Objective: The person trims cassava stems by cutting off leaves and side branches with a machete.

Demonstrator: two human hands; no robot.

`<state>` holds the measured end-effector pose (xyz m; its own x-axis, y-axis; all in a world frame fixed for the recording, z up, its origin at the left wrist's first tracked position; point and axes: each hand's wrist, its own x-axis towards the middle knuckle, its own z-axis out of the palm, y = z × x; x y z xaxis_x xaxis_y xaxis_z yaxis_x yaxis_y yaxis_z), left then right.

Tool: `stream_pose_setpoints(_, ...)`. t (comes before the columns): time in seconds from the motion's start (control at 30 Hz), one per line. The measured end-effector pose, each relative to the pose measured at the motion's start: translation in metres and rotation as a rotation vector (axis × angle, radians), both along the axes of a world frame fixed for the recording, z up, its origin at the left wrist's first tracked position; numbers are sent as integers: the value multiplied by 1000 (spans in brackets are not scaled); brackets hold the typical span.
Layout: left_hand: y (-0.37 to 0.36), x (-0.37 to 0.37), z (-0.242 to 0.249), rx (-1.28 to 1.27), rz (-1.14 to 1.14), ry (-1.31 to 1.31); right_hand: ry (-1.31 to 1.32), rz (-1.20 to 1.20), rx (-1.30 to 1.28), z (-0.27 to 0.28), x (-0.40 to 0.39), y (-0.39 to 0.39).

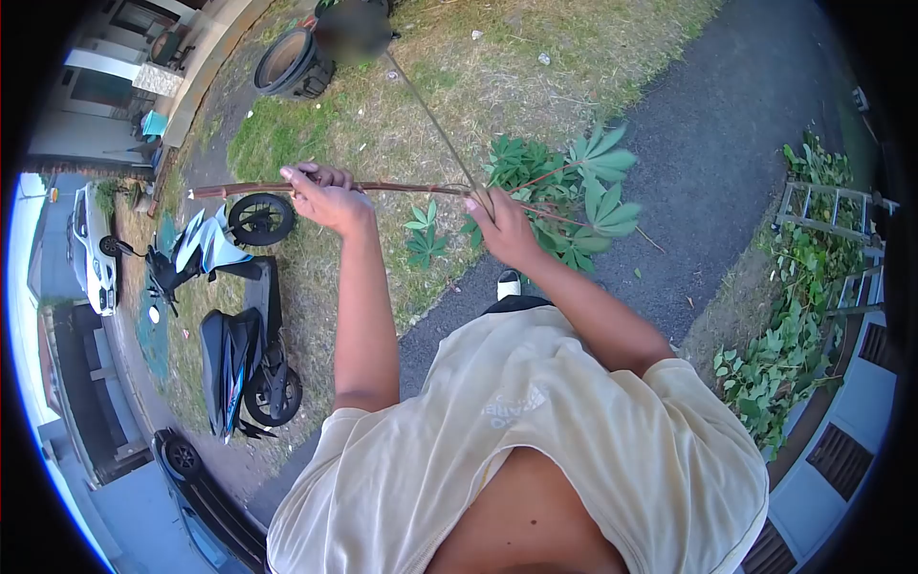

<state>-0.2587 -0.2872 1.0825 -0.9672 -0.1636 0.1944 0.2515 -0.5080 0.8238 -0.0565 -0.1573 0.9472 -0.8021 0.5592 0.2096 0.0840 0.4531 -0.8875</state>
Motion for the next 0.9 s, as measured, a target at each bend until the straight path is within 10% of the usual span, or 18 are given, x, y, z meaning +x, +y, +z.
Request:
stream_pose_setpoints(0.3,-2,-10,78,-5,129,130,-356,-154,-39,-118,95,13)
stream_pose_setpoints(0.9,-41,-9,128,-33,165,271,-380,-214,-270,-99,79,34)
